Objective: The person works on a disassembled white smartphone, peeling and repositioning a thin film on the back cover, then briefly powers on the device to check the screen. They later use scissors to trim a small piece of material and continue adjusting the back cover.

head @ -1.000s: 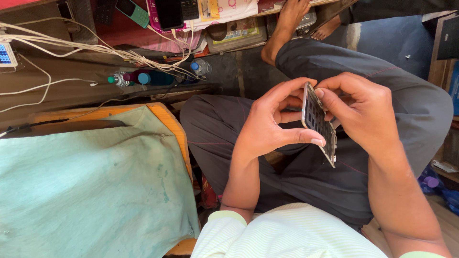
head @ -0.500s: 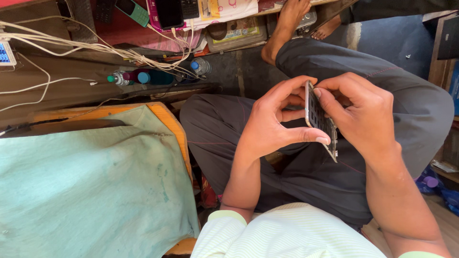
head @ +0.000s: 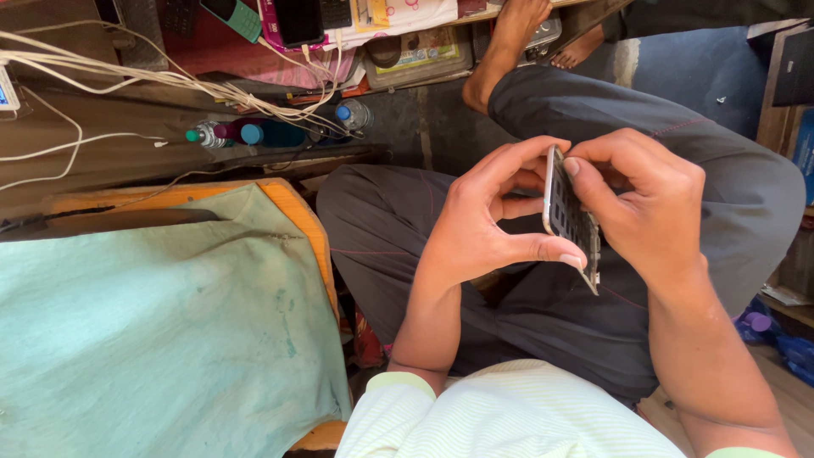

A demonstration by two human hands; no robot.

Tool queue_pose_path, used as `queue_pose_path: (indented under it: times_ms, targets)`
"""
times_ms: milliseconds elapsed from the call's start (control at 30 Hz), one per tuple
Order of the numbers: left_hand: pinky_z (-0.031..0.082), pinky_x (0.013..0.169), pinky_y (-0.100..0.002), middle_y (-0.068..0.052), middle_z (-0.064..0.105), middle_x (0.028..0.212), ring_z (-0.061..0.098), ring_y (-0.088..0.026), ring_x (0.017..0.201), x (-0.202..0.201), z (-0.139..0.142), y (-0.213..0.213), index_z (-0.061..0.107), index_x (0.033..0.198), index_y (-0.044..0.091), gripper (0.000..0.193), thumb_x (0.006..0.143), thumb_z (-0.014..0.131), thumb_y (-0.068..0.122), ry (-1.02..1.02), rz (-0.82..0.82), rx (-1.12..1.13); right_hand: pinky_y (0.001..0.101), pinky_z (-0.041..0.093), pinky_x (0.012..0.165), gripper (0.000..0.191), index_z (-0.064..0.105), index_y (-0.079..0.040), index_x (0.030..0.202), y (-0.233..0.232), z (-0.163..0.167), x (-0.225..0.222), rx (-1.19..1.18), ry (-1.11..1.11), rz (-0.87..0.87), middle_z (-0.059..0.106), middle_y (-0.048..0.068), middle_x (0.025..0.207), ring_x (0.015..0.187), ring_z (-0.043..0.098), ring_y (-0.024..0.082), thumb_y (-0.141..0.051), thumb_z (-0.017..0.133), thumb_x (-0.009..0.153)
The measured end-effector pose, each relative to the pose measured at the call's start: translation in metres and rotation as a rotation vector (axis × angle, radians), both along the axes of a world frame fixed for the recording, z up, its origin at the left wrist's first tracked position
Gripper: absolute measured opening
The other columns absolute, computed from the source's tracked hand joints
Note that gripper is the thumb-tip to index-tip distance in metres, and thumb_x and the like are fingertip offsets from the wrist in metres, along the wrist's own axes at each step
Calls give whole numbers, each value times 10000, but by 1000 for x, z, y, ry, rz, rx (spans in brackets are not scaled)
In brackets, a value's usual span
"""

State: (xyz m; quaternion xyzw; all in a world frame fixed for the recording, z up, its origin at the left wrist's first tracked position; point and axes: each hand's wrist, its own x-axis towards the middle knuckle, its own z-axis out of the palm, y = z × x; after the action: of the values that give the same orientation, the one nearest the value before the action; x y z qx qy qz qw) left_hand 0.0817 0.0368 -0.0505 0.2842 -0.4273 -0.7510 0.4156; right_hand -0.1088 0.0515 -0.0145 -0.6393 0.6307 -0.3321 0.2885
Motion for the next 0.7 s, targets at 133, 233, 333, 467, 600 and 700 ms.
queue_pose_path:
  times_ms: [133, 233, 333, 467, 600, 700]
  targets:
    - [575, 1070, -393, -78, 621, 1256, 679, -191, 1200, 1, 2, 0, 547, 1457, 0, 865, 720, 982, 129, 28, 0, 0, 214, 567, 707, 52, 698, 57, 1014, 0, -2, -2, -2, -46, 11, 699, 78, 916, 792, 701, 91, 31, 735, 1038]
    - [575, 1070, -391, -69, 612, 1260, 677, -188, 1203, 0, 3, 0, 546, 1457, 1, 869, 715, 982, 122, 24, 4, -7, 216, 583, 743, 39, 694, 58, 1021, 0, -4, -3, 9, -103, 9, 695, 76, 935, 830, 703, 92, 41, 720, 1044]
    - [575, 1071, -391, -67, 611, 1258, 678, -187, 1203, 0, 3, 1, 544, 1458, 0, 876, 709, 983, 116, 19, 1, -4, 206, 582, 752, 43, 684, 61, 1016, 2, -6, -4, 35, -154, 6, 684, 65, 947, 850, 701, 81, 47, 715, 1044]
    - [573, 1077, -390, -63, 606, 1249, 677, -183, 1201, 1, 1, 2, 540, 1467, 2, 887, 708, 985, 110, 22, 0, -6, 194, 525, 682, 25, 693, 43, 1032, 1, -5, -7, 196, -286, -71, 686, 41, 910, 767, 662, 54, 37, 716, 1025]
    - [568, 1086, -390, -60, 604, 1250, 675, -178, 1206, 1, -2, 1, 534, 1479, 5, 880, 726, 981, 104, 56, -8, 1, 181, 527, 663, 41, 692, 55, 1003, -1, -3, -6, 162, -216, -49, 684, 45, 912, 768, 663, 58, 42, 720, 1031]
    - [571, 1073, -390, -62, 606, 1248, 674, -176, 1187, 0, -3, 0, 542, 1468, -2, 872, 719, 977, 99, 47, -6, 5, 197, 549, 688, 55, 694, 65, 1011, -1, 0, -4, 44, -20, 24, 686, 64, 920, 791, 689, 81, 43, 737, 1038]
